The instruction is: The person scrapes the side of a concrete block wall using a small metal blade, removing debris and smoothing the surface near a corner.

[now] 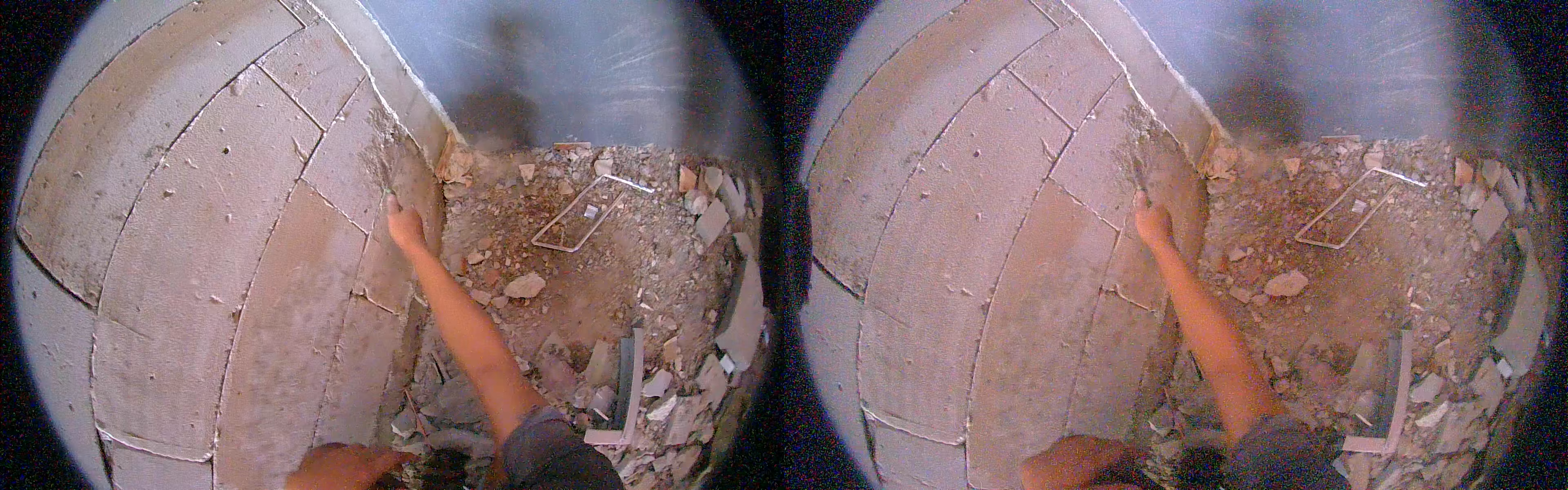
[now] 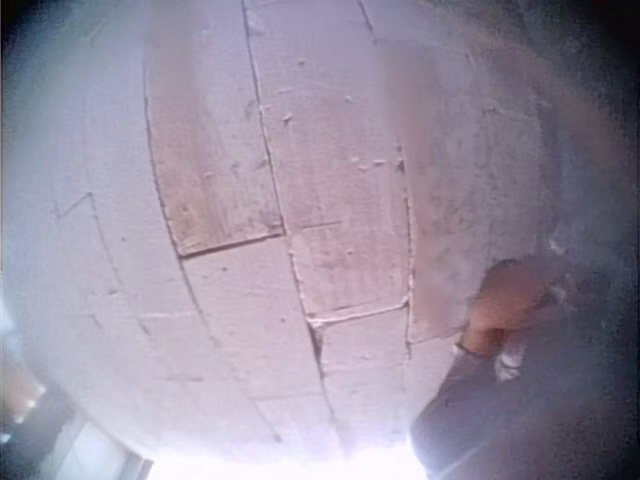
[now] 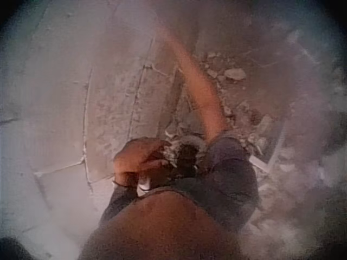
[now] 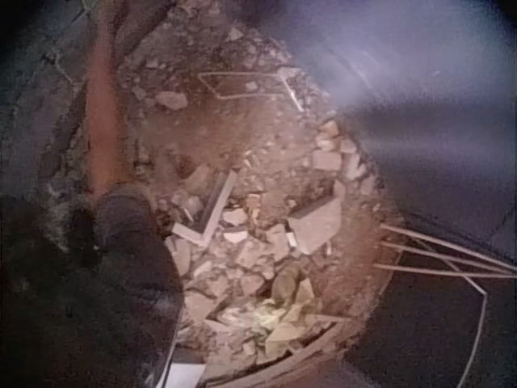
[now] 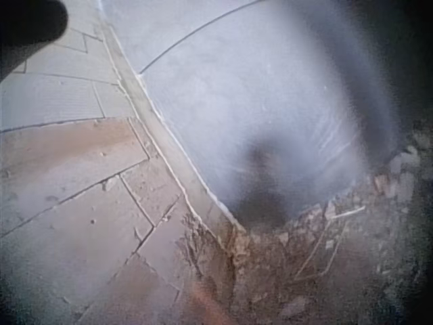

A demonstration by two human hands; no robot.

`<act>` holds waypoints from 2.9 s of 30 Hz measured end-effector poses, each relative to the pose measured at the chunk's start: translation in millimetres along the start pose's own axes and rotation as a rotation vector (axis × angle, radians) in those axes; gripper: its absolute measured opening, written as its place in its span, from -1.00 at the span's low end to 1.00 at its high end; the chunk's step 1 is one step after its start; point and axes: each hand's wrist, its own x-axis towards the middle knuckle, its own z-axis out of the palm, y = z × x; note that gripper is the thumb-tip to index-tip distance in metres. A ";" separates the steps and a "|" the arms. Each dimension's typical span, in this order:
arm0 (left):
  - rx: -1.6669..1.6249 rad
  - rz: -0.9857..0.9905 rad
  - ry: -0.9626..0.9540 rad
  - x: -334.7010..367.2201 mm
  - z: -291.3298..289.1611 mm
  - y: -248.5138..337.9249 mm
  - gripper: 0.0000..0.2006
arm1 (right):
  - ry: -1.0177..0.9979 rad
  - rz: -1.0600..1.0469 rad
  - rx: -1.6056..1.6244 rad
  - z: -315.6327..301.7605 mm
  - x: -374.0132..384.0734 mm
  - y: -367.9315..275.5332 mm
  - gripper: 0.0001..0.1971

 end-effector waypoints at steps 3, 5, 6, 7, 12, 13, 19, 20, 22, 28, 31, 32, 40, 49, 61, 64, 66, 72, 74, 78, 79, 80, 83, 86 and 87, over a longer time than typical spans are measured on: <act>-0.161 0.048 -0.018 5.2 -16.7 17.8 -0.50 | 0.101 0.045 -0.091 0.8 4.8 1.7 -0.45; -0.224 0.050 -0.016 3.1 -18.4 16.3 -0.50 | 0.186 -0.221 0.267 5.8 -9.1 -24.3 -0.38; -0.193 0.042 0.002 2.8 -17.7 16.3 -0.50 | 0.185 -0.220 0.264 7.2 -8.9 -28.3 -0.38; -0.162 0.032 0.020 2.3 -16.9 16.1 -0.50 | 0.150 -0.275 0.331 8.7 -7.5 -33.0 -0.35; -0.063 0.000 -0.035 7.7 -17.9 20.5 -0.49 | 0.132 0.071 -0.001 10.9 25.4 9.4 -0.34; -0.089 -0.044 -0.139 6.5 -17.4 19.0 -0.49 | 0.154 0.009 -0.048 15.8 15.0 17.4 -0.33; -0.156 0.078 0.007 3.0 -16.8 11.3 -0.51 | 0.072 -0.115 0.255 0.6 -8.2 -22.8 -0.44; -0.157 0.076 0.002 4.3 -16.9 11.2 -0.51 | 0.151 -0.258 0.405 -0.2 -10.6 -22.1 -0.44; -0.150 0.061 0.000 7.8 -17.9 12.1 -0.51 | 0.149 -0.305 0.337 -0.3 0.2 -7.9 -0.44; -0.117 0.010 -0.058 9.4 -22.5 14.7 -0.51 | 0.114 -0.177 0.113 -6.0 15.8 9.5 -0.52; -0.120 0.010 -0.050 8.1 -18.6 8.0 -0.52 | 0.173 -0.270 0.315 -7.0 6.8 -9.9 -0.51; -0.111 0.019 -0.043 7.8 -18.5 7.0 -0.52 | 0.272 -0.385 0.411 -6.2 6.7 -13.1 -0.51; -0.059 0.058 0.002 6.9 -18.1 7.9 -0.53 | 0.131 -0.200 0.019 -7.9 12.2 7.0 -0.57; 0.073 0.023 -0.048 1.1 2.5 -14.8 -0.53 | 0.078 -0.346 0.080 -1.7 -3.8 0.0 -0.47; 0.045 0.055 -0.072 -0.5 4.7 -21.4 -0.51 | 0.093 -0.435 0.041 -17.7 -9.8 -9.8 -0.49; 0.019 0.055 -0.050 -3.7 6.8 -20.2 -0.51 | 0.060 -0.352 -0.039 -23.8 -17.0 -25.0 -0.49; 0.046 0.008 -0.062 -10.6 2.8 -10.9 -0.50 | 0.100 -0.403 0.070 -20.0 -25.3 -41.7 -0.49; 0.110 0.031 -0.072 -1.6 8.8 -19.6 -0.49 | 0.067 -0.343 -0.170 -18.4 -7.9 -6.2 -0.46; 0.127 0.022 -0.068 -4.1 7.4 -17.3 -0.49 | 0.117 -0.299 -0.085 -20.9 -15.1 -15.4 -0.52; 0.093 0.042 -0.087 -7.6 10.6 -20.1 -0.50 | 0.177 -0.350 0.040 -35.8 -36.0 -41.3 -0.54; 0.094 0.068 -0.073 -7.5 12.0 -21.2 -0.50 | 0.115 -0.325 0.026 -39.9 -38.5 -42.7 -0.54; 0.094 0.069 -0.070 -8.0 12.0 -20.5 -0.50 | 0.052 -0.300 0.011 -42.1 -39.7 -43.4 -0.55; -0.001 0.056 -0.061 -2.6 -0.4 -4.2 -0.51 | 0.096 -0.348 -0.021 -30.8 -11.8 -13.4 -0.56; -0.077 0.006 -0.051 0.6 -14.4 6.8 -0.52 | 0.058 -0.287 0.011 -34.5 -24.1 -42.2 -0.56; -0.089 0.049 0.001 0.3 -16.3 9.1 -0.52 | 0.054 -0.287 0.013 -36.6 -31.0 -49.9 -0.56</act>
